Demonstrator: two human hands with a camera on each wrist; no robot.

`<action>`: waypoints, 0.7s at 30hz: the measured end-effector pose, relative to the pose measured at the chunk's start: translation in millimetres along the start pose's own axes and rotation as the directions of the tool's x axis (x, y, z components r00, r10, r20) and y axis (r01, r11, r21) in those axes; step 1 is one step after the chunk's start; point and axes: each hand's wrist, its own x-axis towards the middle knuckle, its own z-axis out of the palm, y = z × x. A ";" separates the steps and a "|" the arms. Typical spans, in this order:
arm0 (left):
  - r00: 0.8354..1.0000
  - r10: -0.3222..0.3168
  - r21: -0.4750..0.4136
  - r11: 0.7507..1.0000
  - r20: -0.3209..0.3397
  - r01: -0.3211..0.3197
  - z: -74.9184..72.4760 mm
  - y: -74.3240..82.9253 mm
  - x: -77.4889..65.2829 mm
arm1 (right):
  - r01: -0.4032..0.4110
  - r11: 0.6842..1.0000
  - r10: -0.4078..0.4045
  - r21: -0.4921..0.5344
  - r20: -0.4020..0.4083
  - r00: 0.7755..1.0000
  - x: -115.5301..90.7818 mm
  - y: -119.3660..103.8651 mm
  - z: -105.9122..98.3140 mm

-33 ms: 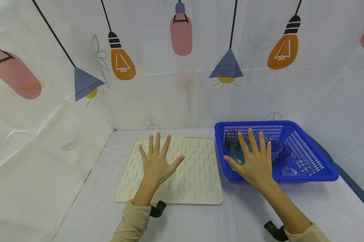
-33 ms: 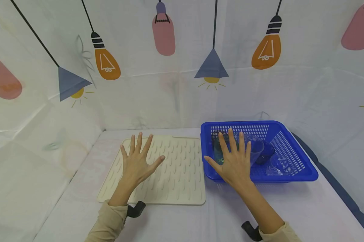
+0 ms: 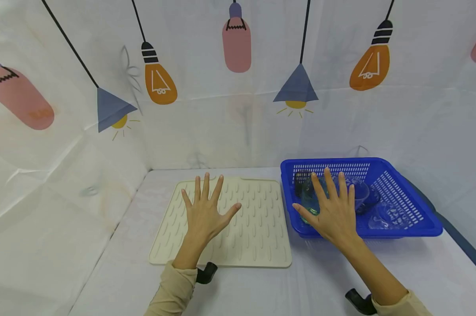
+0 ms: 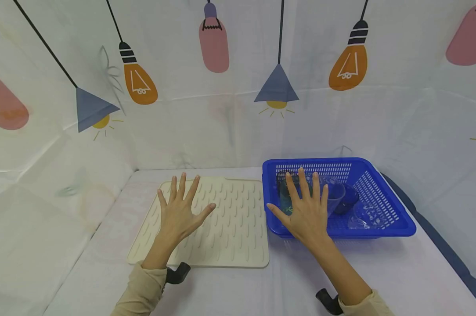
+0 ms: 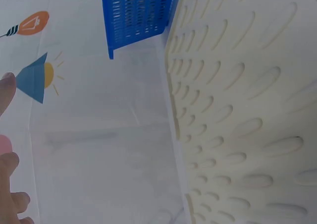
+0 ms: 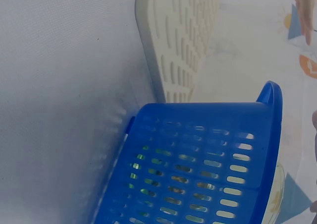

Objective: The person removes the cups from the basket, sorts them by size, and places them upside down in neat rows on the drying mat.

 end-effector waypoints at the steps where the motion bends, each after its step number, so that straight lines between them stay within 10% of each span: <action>1: 1.000 -0.001 -0.001 1.000 0.003 0.001 0.0 -0.1 -0.1 | 0.000 1.000 0.000 0.003 0.000 1.000 -0.2 0.1 0.0; 21: 1.000 0.000 -0.009 1.000 0.009 0.000 -0.2 -1.2 -0.9 | -0.002 0.997 0.000 0.072 0.033 0.999 -1.7 5.2 -5.6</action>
